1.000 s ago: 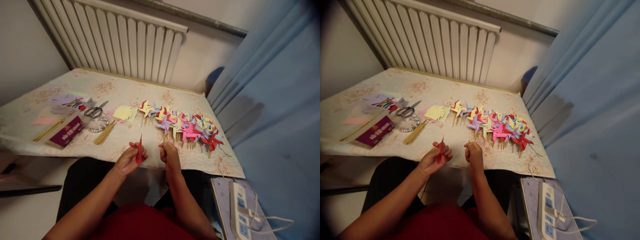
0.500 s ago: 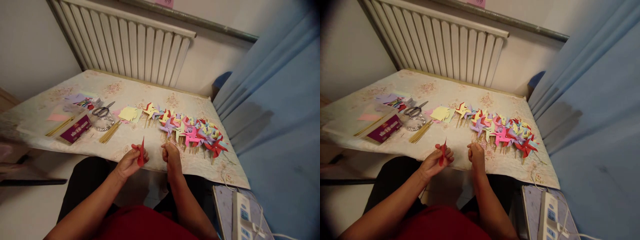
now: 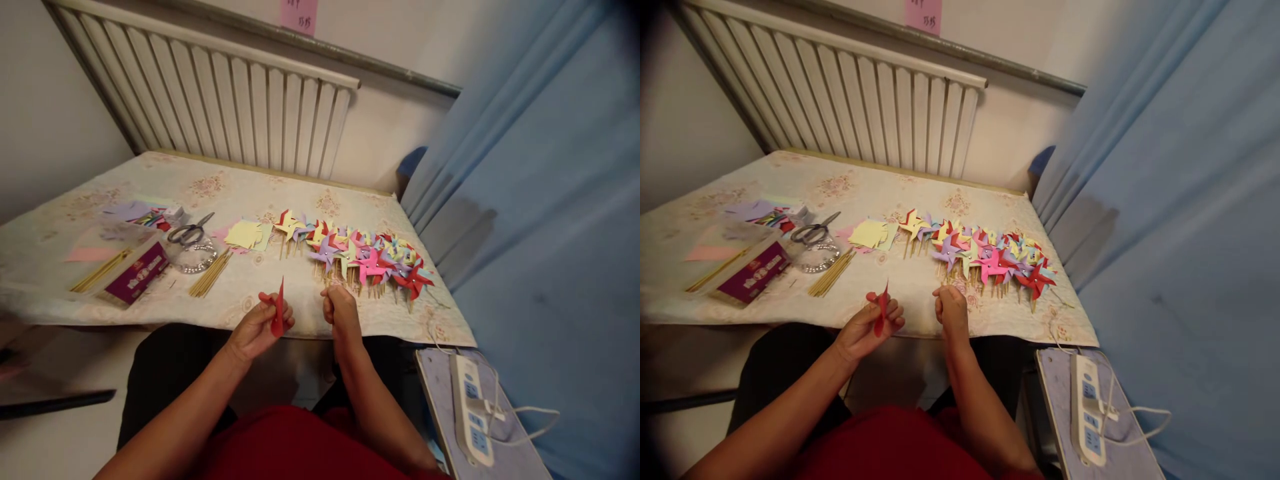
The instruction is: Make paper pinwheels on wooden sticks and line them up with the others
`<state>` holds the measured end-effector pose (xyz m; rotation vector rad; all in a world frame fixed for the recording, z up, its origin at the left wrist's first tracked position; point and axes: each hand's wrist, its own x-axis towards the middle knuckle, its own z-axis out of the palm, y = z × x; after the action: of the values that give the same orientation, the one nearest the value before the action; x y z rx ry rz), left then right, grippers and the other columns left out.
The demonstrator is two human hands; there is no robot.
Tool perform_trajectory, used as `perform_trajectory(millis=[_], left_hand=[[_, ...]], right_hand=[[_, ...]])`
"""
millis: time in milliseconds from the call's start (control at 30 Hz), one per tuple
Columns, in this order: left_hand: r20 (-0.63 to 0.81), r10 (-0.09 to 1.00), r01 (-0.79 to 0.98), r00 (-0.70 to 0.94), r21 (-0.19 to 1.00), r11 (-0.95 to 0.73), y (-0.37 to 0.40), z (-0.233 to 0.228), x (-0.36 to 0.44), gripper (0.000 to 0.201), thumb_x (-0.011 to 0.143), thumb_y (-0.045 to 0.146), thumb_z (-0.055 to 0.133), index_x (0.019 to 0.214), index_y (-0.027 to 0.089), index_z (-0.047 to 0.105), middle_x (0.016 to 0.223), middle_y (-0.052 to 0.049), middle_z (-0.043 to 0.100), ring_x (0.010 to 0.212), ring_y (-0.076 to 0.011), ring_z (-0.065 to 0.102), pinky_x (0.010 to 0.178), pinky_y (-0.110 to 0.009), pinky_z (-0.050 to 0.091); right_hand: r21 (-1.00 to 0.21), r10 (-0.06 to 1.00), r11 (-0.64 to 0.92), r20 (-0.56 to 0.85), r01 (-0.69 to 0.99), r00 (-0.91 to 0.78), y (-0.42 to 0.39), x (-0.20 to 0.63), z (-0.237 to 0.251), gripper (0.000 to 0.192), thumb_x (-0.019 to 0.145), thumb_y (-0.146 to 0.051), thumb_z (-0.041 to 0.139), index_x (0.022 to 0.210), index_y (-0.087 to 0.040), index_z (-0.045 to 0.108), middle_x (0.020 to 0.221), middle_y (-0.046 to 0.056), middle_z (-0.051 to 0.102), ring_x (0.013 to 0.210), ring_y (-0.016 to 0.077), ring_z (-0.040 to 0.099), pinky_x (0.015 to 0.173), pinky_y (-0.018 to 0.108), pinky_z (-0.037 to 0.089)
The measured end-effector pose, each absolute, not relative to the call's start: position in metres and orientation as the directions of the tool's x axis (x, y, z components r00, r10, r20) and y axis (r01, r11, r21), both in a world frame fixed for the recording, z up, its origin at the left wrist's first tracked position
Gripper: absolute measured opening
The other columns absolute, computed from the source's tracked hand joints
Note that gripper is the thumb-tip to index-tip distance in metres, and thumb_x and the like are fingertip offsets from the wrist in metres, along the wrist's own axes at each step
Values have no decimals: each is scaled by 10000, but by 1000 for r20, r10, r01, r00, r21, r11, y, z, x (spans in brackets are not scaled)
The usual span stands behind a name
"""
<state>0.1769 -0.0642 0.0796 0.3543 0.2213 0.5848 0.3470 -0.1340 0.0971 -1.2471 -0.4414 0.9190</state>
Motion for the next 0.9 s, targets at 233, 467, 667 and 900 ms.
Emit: perform_trajectory(millis=[233,467,667,900], left_hand=[[-74,552,-485,831,391,782,-63,85,168,205,668,130,843,724,181,653,660,31,508,657,-112,512,668,-266,473],[-61,565,-497,823,405,768,-63,87,154,189,681,136,831,751,178,661,658,30,513,658,-115,518,678,-275,478],[-56,556,-493,829,394,776,-65,88,149,163,707,134,815,738,182,662,652,31,506,657,-117,523,678,-276,481],[-57,564,-505,824,379,776,-67,88,145,183,690,127,825,742,187,661,646,34,506,642,-113,517,659,-266,478]], right_hand=[[-954,796,80,-114,-291,594,-137,334,106,204,734,-387,583,759,-185,586,425,-106,392,351,45,219,355,189,124],[-955,811,71,-113,-288,574,-136,320,110,220,739,-406,598,790,-193,575,429,-110,411,331,41,208,349,186,109],[-956,806,75,-109,-283,582,-137,314,114,221,750,-420,605,764,-203,563,414,-107,405,323,46,202,344,190,108],[-965,806,97,-68,-244,588,-140,313,111,227,751,-406,602,743,-181,577,474,-94,436,364,40,261,361,182,158]])
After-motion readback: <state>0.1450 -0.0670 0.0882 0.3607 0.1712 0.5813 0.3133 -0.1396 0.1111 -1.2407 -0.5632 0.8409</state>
